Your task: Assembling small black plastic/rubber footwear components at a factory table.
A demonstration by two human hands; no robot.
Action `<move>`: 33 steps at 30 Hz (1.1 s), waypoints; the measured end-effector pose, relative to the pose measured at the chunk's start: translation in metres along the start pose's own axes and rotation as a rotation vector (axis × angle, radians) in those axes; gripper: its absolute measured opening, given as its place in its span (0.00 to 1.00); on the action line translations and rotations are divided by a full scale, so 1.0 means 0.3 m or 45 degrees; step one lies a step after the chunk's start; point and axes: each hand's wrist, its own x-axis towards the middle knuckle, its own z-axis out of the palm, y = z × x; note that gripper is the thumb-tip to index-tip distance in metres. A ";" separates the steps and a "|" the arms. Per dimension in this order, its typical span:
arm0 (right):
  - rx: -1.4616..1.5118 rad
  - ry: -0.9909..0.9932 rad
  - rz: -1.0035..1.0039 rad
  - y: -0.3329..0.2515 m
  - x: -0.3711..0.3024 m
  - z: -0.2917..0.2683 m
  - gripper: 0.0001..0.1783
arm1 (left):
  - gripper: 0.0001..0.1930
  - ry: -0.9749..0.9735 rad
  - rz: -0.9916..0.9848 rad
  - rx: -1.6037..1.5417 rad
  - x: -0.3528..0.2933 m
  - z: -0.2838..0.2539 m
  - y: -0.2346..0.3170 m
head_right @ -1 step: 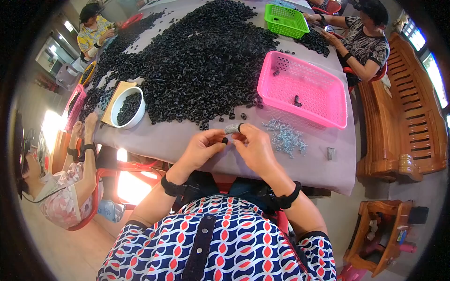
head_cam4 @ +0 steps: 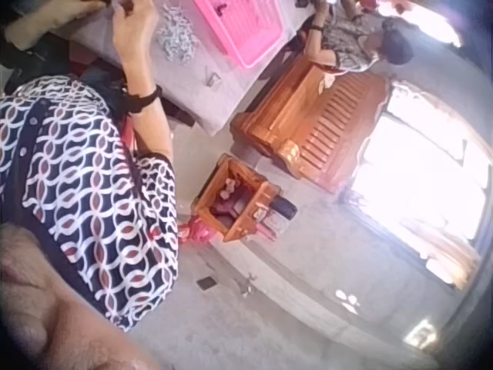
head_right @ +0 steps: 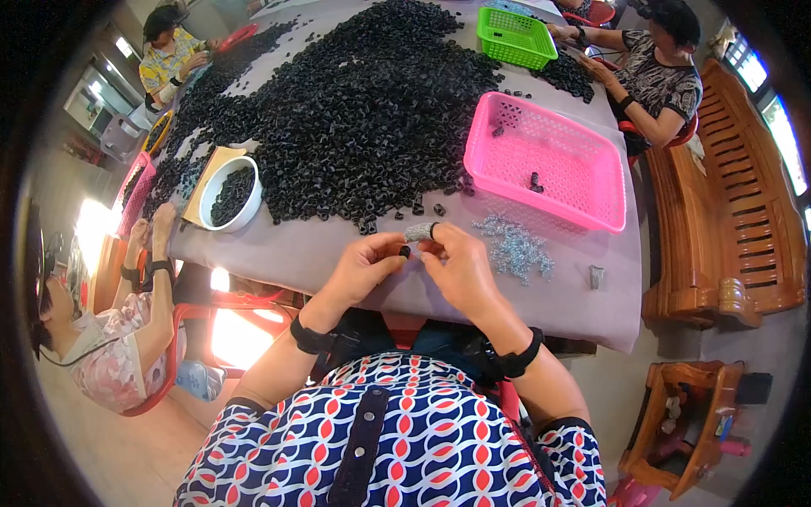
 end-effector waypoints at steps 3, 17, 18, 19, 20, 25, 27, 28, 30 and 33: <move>-0.016 -0.032 0.068 -0.024 -0.001 -0.010 0.10 | 0.14 -0.060 -0.067 -0.026 0.009 -0.019 0.017; 0.293 0.024 0.055 0.030 0.006 0.064 0.14 | 0.05 -0.043 -0.110 -0.167 0.000 -0.011 0.051; 0.302 0.031 0.061 0.031 0.007 0.066 0.14 | 0.05 -0.041 -0.109 -0.168 -0.001 -0.011 0.048; 0.301 0.029 0.060 0.025 0.006 0.065 0.14 | 0.05 -0.041 -0.103 -0.166 -0.002 -0.012 0.042; 0.313 0.011 0.078 0.015 0.006 0.061 0.14 | 0.05 -0.041 -0.097 -0.164 -0.003 -0.012 0.040; 0.385 0.001 0.102 0.015 0.002 0.060 0.15 | 0.09 -0.109 -0.132 0.106 -0.012 -0.008 0.063; 0.415 -0.041 0.131 0.002 0.003 0.050 0.15 | 0.11 -0.148 -0.148 0.196 -0.018 -0.005 0.064; 0.415 -0.042 0.130 0.000 0.005 0.049 0.15 | 0.10 -0.162 -0.120 0.164 -0.022 -0.003 0.056; 0.500 -0.084 0.189 -0.001 0.007 0.048 0.14 | 0.09 -0.176 -0.091 0.132 -0.025 0.001 0.050; 0.465 -0.171 0.244 -0.001 0.009 0.039 0.18 | 0.09 -0.161 -0.078 0.055 -0.025 0.004 0.050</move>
